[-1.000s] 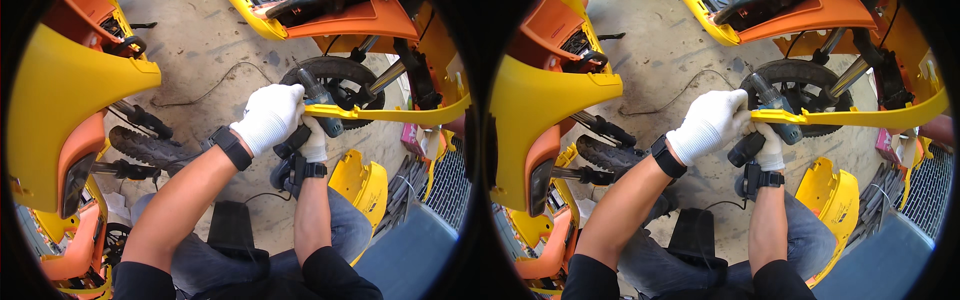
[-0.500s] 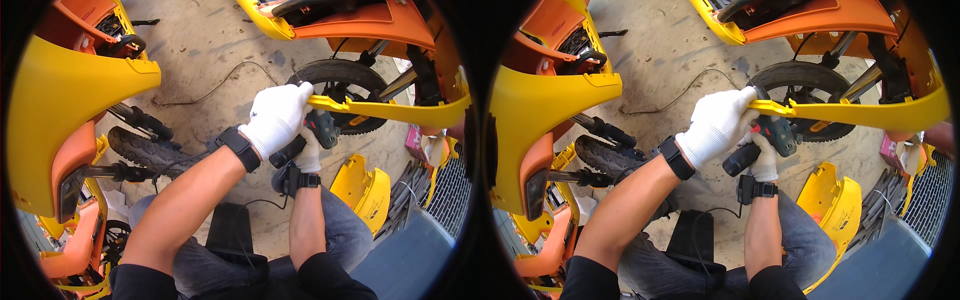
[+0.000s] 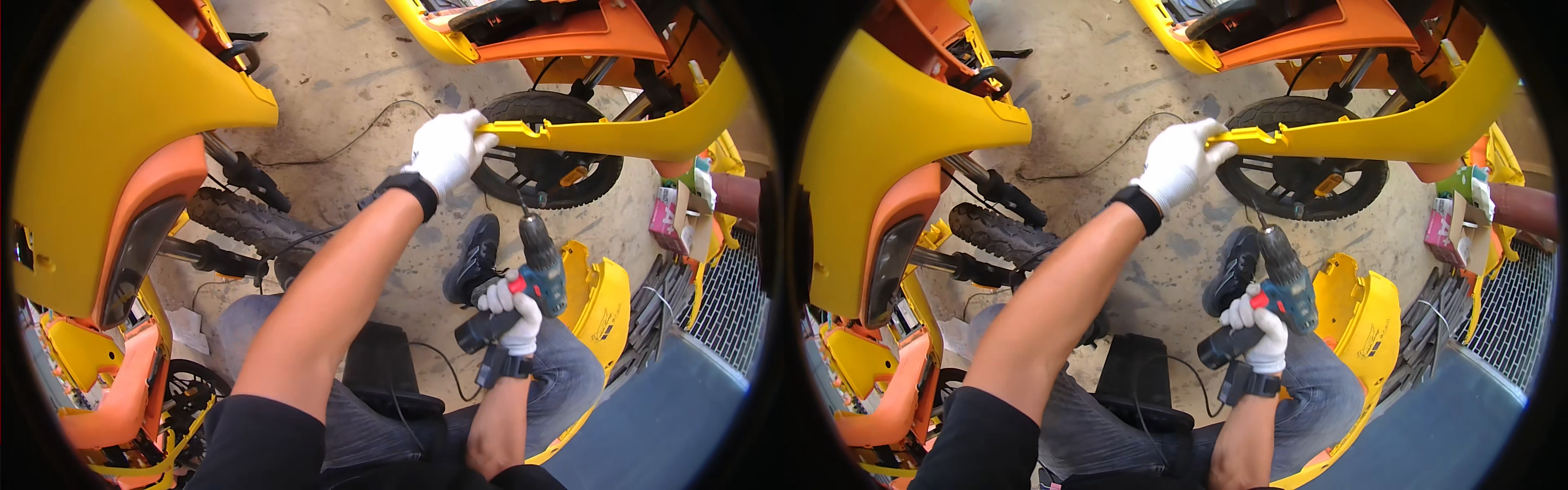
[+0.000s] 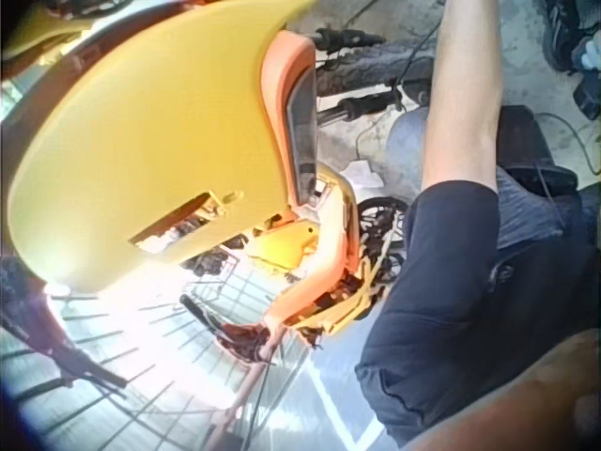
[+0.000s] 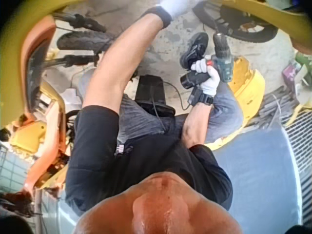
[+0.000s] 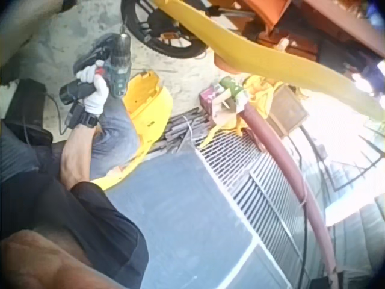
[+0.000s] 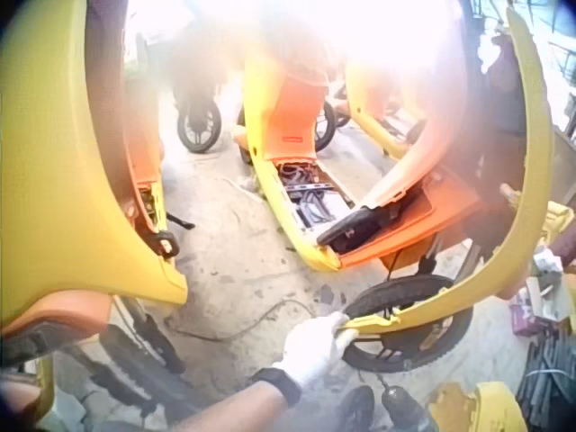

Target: The person uses a corded drill to fasten screws into the yellow and orange plastic body panels of a child's ride-on scooter. They repeatedly insert screws and drive them into place on the side and rear sections of the scooter frame.

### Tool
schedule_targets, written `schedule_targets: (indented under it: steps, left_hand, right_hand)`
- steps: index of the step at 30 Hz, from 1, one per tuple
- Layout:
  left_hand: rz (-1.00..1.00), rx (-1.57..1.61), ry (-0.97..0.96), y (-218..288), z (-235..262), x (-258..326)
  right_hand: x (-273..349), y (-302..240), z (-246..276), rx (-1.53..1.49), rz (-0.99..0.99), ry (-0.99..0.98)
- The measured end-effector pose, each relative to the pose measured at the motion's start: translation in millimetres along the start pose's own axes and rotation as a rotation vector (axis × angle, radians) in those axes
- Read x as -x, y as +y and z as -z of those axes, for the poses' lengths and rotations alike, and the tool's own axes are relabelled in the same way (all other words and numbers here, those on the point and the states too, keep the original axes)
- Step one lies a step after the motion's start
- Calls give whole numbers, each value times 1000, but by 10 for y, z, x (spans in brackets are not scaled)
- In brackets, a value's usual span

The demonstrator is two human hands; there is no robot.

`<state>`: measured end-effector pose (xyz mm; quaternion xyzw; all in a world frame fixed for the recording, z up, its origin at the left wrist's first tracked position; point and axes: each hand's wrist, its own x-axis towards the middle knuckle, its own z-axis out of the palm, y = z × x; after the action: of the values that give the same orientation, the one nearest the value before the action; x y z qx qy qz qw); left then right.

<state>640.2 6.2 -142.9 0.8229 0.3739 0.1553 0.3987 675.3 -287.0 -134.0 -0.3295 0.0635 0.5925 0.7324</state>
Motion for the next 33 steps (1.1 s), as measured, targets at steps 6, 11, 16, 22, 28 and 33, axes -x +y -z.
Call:
schedule_targets:
  steps: [6, 11, 16, 22, 28, 33]
  left_hand:
    - [-119, 192, -94, 28, -404, 468]
    - [786, 1936, -615, -283, -839, 454]
    - [1096, 2399, -447, -201, -379, 340]
    - [644, 1102, -381, -454, -125, 452]
    - [703, 698, -193, -283, 780, 435]
    - [697, 989, 34, 129, 1184, 774]
  right_hand:
    - [-316, -75, -937, 152, 68, -166]
    - [-1048, -104, -1279, 20, 31, -269]
    - [-1532, -283, -1163, -30, -47, -230]
    - [-1833, -294, -889, -51, -38, -72]
    - [-1973, -152, -725, -25, 42, -49]
    - [-2158, 37, -801, -42, 67, 7]
